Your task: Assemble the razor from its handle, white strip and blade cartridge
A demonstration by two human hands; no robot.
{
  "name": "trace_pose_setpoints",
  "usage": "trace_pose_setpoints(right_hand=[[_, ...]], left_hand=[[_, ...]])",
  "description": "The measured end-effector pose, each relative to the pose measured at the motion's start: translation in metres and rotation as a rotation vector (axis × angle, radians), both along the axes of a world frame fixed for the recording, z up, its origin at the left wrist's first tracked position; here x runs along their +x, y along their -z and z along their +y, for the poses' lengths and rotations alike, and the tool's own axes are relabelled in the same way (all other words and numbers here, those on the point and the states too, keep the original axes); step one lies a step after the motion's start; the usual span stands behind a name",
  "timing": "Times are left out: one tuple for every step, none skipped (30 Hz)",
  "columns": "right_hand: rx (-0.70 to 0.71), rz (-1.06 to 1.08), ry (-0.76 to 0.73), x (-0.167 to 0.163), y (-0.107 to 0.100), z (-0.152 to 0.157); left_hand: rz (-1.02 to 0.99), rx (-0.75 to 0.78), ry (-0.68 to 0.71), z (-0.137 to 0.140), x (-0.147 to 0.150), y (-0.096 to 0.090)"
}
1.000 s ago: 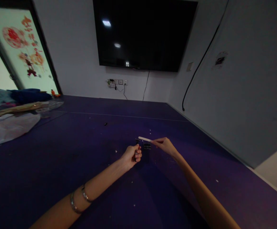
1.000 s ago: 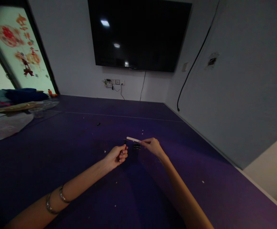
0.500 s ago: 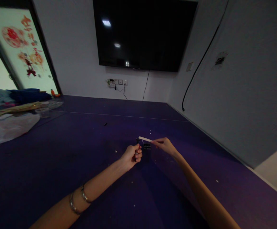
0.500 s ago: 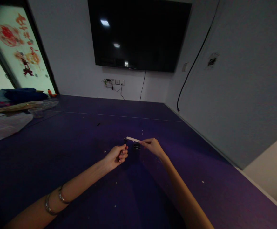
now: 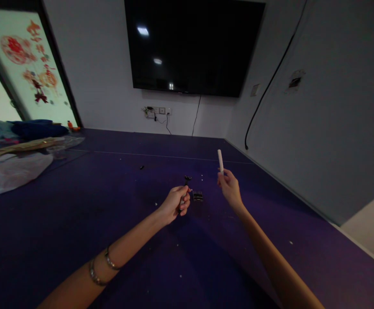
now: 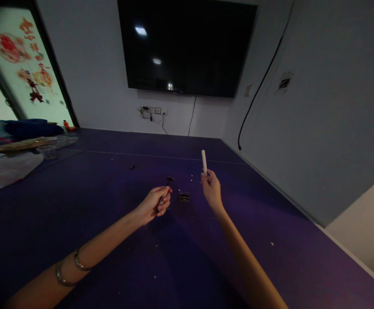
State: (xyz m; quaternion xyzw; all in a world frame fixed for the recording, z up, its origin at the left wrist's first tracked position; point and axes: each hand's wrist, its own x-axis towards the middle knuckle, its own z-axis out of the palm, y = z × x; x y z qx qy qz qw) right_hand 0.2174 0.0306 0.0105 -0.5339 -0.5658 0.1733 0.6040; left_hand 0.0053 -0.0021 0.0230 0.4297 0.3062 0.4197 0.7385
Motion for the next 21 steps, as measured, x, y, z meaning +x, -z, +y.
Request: trace_pose_setpoints(right_hand=[[0.023, 0.021, 0.008, -0.001, 0.0, 0.0], [0.038, 0.043, 0.009, -0.002, 0.001, 0.0], [0.045, 0.063, 0.004, -0.003, 0.001, -0.001], [0.05, 0.078, -0.003, -0.005, 0.001, -0.001], [0.052, 0.085, -0.013, -0.006, 0.001, -0.002], [0.053, 0.086, -0.026, -0.008, 0.0, -0.003], [0.053, 0.086, -0.042, -0.01, -0.001, -0.004], [0.056, 0.089, -0.06, -0.012, -0.002, -0.006], [0.059, 0.097, -0.079, -0.015, -0.003, -0.007], [0.063, 0.107, -0.095, -0.017, -0.005, -0.009], [0.066, 0.118, -0.107, -0.019, -0.006, -0.011], [0.065, 0.127, -0.118, -0.021, -0.007, -0.013], [0.057, 0.129, -0.127, -0.023, -0.008, -0.014], [0.04, 0.122, -0.134, -0.025, -0.008, -0.016], [0.016, 0.105, -0.136, -0.026, -0.008, -0.017], [-0.011, 0.076, -0.128, -0.028, -0.007, -0.017], [-0.037, 0.028, -0.112, -0.029, -0.006, -0.018], [-0.059, -0.039, -0.086, -0.03, -0.004, -0.018], [-0.081, -0.125, -0.057, -0.031, -0.002, -0.019], [-0.108, -0.226, -0.029, -0.033, 0.0, -0.019], [-0.145, -0.333, -0.003, -0.035, 0.002, -0.02]], left_hand=[[0.002, 0.009, 0.01, 0.0, 0.001, 0.0], [0.004, 0.017, 0.02, -0.001, 0.001, 0.0], [0.006, 0.025, 0.03, -0.001, 0.002, 0.001], [0.007, 0.035, 0.038, -0.001, 0.002, 0.001], [0.007, 0.046, 0.045, -0.001, 0.003, 0.002], [0.007, 0.059, 0.051, -0.002, 0.003, 0.002], [0.005, 0.072, 0.055, -0.002, 0.003, 0.001], [0.004, 0.085, 0.057, -0.002, 0.003, 0.001], [0.002, 0.1, 0.058, -0.003, 0.003, 0.001], [0.0, 0.116, 0.059, -0.003, 0.003, 0.0], [-0.003, 0.135, 0.061, -0.003, 0.003, 0.0], [-0.008, 0.156, 0.066, -0.004, 0.003, -0.001], [-0.011, 0.18, 0.072, -0.004, 0.003, -0.001], [-0.014, 0.206, 0.077, -0.004, 0.003, -0.001], [-0.016, 0.234, 0.082, -0.004, 0.003, 0.0], [-0.019, 0.261, 0.086, -0.003, 0.003, 0.0], [-0.024, 0.288, 0.088, -0.003, 0.003, 0.0], [-0.031, 0.31, 0.09, -0.003, 0.003, 0.0], [-0.039, 0.326, 0.094, -0.002, 0.002, 0.0], [-0.048, 0.336, 0.099, -0.002, 0.002, 0.0], [-0.056, 0.34, 0.104, -0.001, 0.001, 0.0]])
